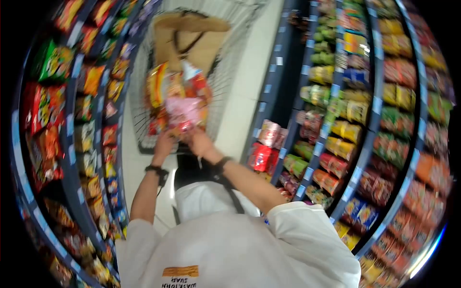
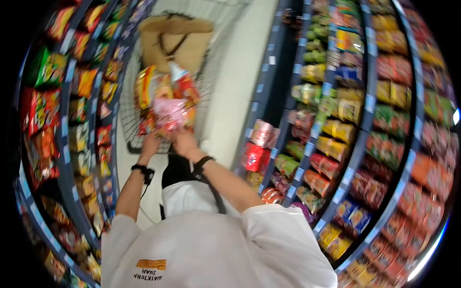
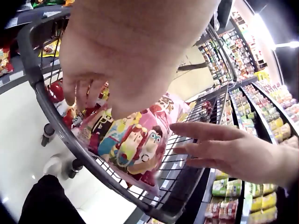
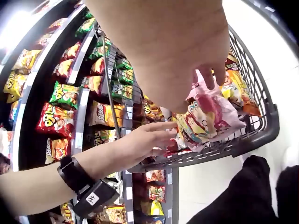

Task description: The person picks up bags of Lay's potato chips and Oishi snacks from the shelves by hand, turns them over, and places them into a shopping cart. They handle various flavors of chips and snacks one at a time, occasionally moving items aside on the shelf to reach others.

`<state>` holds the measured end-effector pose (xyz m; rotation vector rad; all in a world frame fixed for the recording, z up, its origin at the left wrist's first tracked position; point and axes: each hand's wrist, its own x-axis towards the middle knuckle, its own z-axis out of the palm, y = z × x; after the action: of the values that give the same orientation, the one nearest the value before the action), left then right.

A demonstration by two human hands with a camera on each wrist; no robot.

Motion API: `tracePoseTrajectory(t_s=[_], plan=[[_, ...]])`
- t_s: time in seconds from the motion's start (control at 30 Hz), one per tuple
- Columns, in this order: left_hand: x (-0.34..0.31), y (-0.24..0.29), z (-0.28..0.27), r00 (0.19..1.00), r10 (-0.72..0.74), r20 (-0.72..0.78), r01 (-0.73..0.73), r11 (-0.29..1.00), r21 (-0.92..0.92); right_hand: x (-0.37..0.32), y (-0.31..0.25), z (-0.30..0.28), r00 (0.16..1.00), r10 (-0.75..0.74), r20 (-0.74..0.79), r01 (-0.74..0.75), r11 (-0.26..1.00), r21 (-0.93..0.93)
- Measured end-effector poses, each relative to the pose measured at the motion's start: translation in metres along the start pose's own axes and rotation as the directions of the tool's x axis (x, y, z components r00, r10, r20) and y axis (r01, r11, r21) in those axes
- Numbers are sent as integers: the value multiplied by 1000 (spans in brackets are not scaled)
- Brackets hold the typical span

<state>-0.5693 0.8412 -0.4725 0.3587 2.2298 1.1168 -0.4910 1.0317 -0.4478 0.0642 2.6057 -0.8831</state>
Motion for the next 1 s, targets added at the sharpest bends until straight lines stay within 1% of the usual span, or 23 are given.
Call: tracePoseTrajectory(t_s=[0.03, 0.07, 0.1, 0.13, 0.17, 0.27, 0.37, 0.43, 0.47, 0.53, 0.6, 0.67, 0.7, 0.73, 0.77, 0.8, 0.87, 0.9, 0.93, 0.97, 1.0], plan=[[-2, 5, -2, 997, -75, -24, 70, 985, -155, -11, -8, -18, 997, 42, -69, -39, 998, 48], [-1, -1, -2, 998, -44, -45, 45, 999, 20, -25, -23, -38, 988, 74, -137, -60, 993, 106], [-3, -7, -1, 998, -11, -62, 17, 996, 84, -38, -26, -49, 981, 116, -159, -87, 980, 178], [-8, 3, -4, 997, -3, -76, 15, 988, 152, -50, -29, -57, 974, 148, -175, -100, 962, 255], [-12, 0, -3, 998, -20, -55, 27, 992, 126, -65, -29, -66, 977, 128, -170, -77, 958, 276], [-35, 18, 4, 999, -29, -44, 35, 987, 155, -105, -14, -74, 986, 160, -37, -142, 946, 292], [-64, 21, 28, 977, 191, -94, -178, 976, 128, -145, -2, -67, 984, 175, -21, -162, 945, 284], [-92, 45, 45, 993, 80, -89, -80, 997, 12, -166, 22, -37, 992, 60, -110, -24, 954, 299], [-112, 57, 54, 997, 19, -77, -22, 999, -43, -178, 26, -24, 989, 6, -150, 41, 950, 309], [-145, 65, 73, 998, 32, -50, -38, 994, -107, -199, 18, -35, 995, -1, -100, 32, 951, 307], [-173, 70, 89, 998, 58, 4, -58, 991, -121, -218, 5, -41, 1000, 0, -29, 9, 950, 311], [-207, 100, 95, 999, 36, 13, -35, 993, -116, -227, -2, -30, 996, -65, -55, 80, 940, 331], [-221, 104, 97, 998, 67, 11, -64, 984, -169, -229, -8, -26, 993, -99, -57, 112, 940, 323], [-237, 113, 97, 999, 46, 9, -43, 977, -211, -229, -18, -29, 989, -134, -66, 148, 938, 313], [-250, 122, 95, 999, 38, -19, -41, 976, -215, -235, -30, -31, 987, -139, -85, 160, 923, 349], [-263, 124, 95, 998, 28, -56, -41, 973, -226, -230, -36, -25, 975, -223, -7, 211, 913, 349], [-282, 116, 90, 992, 31, -119, -58, 970, -238, -235, -59, -32, 949, -309, 64, 245, 848, 470], [-293, 117, 84, 988, 2, -154, -46, 957, -285, -231, -66, -24, 917, -399, 15, 344, 808, 479], [-306, 134, 72, 987, -14, -161, -37, 951, -306, -228, -73, -12, 866, -500, -17, 441, 748, 497], [-316, 126, 70, 976, -5, -220, -81, 921, -381, -231, -86, -13, 850, -526, -20, 450, 706, 547], [-322, 118, 67, 963, -2, -270, -101, 924, -369, -234, -100, -18, 835, -551, -12, 448, 665, 598]])
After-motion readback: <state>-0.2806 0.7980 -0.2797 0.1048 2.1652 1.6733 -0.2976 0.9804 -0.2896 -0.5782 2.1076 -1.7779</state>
